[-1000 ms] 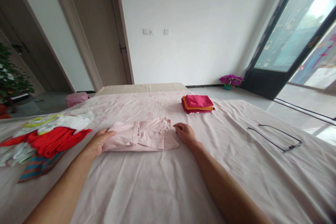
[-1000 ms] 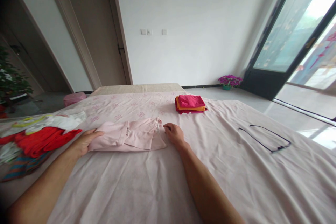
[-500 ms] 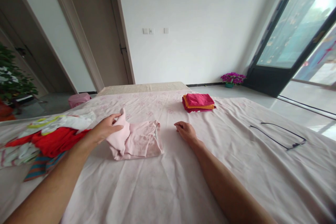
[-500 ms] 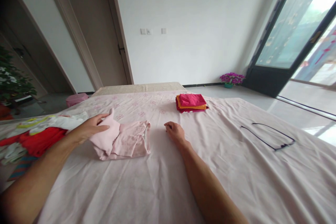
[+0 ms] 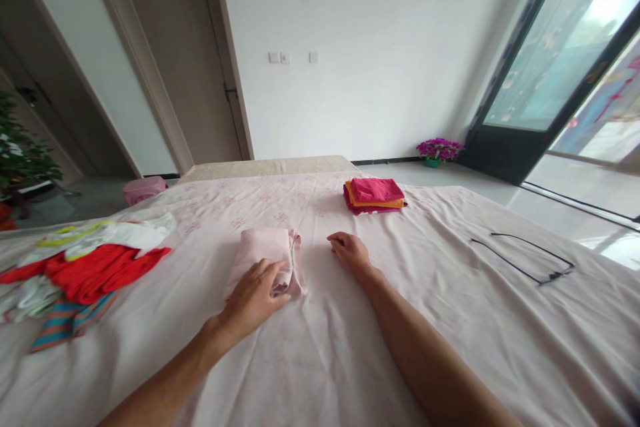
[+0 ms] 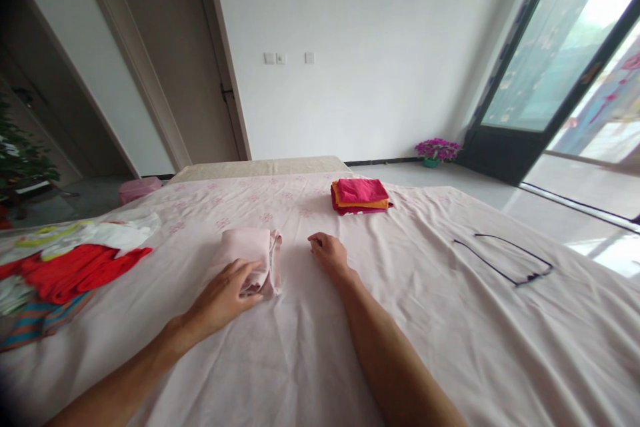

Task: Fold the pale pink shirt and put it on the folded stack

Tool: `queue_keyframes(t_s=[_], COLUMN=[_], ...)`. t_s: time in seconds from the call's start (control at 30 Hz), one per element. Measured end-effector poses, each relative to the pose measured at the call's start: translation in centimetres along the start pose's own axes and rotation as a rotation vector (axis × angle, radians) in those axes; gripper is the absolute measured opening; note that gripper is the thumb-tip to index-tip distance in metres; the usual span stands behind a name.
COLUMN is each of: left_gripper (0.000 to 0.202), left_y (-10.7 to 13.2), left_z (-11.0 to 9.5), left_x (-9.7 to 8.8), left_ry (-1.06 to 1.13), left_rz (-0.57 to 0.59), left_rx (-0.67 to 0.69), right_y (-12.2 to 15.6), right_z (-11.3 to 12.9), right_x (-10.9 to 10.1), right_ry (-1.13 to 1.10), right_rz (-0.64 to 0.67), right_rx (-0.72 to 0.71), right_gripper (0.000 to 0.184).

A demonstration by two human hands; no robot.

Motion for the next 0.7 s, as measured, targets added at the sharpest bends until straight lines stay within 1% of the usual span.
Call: queue_keyframes(t_s=[0.07,0.1,0.17,0.23,0.3,0.33,0.37,0.43,0.5,0.53,0.6,0.67,0.7], left_gripper=[0.035,0.03,0.022,0.02,0.02,0.021,0.02,0.018,0.025,0.031,0.039,0.04,0.04], left_y=[0.9,1.1,1.1,0.8,0.5,0.4,0.3,0.2,-0.1,-0.4,-1.5,-3.0,-3.8], left_z=[0.0,0.0,0.2,0.2,0.0,-0.1,-0.3,-0.4,-0.1,0.2,1.0,2.0,2.4], left_x=[-0.3,-0.5,-0.8,-0.8,-0.5,-0.4,-0.3,-0.3,-0.7,-1.1,-2.0,-2.5,-2.4], left_ry=[-0.141,-0.179,-0.182,-0.12,-0.063,-0.055,-0.056,-0.051,-0.011,0.011,0.007,-0.08,-0.142], left_rz=[-0.06,-0.074,-0.089,-0.119,-0.161,-0.163,-0.144,-0.058,0.03,0.044,0.005,-0.086,-0.132], left_rx=[0.013,0.008,0.002,0.01,0.014,0.014,0.009,-0.011,-0.038,-0.049,-0.043,-0.006,0.01], right_y=[0.0,0.1,0.1,0.2,0.3,0.3,0.3,0.3,0.2,0.2,0.2,0.2,0.3], right_z=[0.2,0.2,0.4,0.5,0.5,0.5,0.5,0.5,0.5,0.5,0.5,0.5,0.5], right_x=[-0.1,-0.1,-0.1,-0.2,-0.2,-0.2,-0.2,-0.2,-0.2,-0.2,-0.2,-0.1,-0.1], right_ry=[0.019,0.03,0.045,0.052,0.055,0.056,0.058,0.064,0.068,0.07,0.076,0.083,0.084], right_rz=[0.01,0.013,0.018,0.011,0.004,0.005,0.005,0.008,0.01,0.009,0.007,0.006,0.006], right_rx=[0.003,0.008,0.012,0.006,0.001,0.002,0.004,0.007,0.007,0.007,0.009,0.004,-0.001], right_gripper=[0.028,0.028,0.028,0.028,0.028,0.029,0.029,0.029,0.029,0.029,0.028,0.028,0.028])
Point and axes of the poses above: each hand's wrist, its own y-axis away from the middle knuckle, its own x-axis out of the palm, z = x × y, the point moved 2 cm from there along -y, towards the middle knuckle, and after that the axes turned 4 degrees about z, right-handed, at the moved point
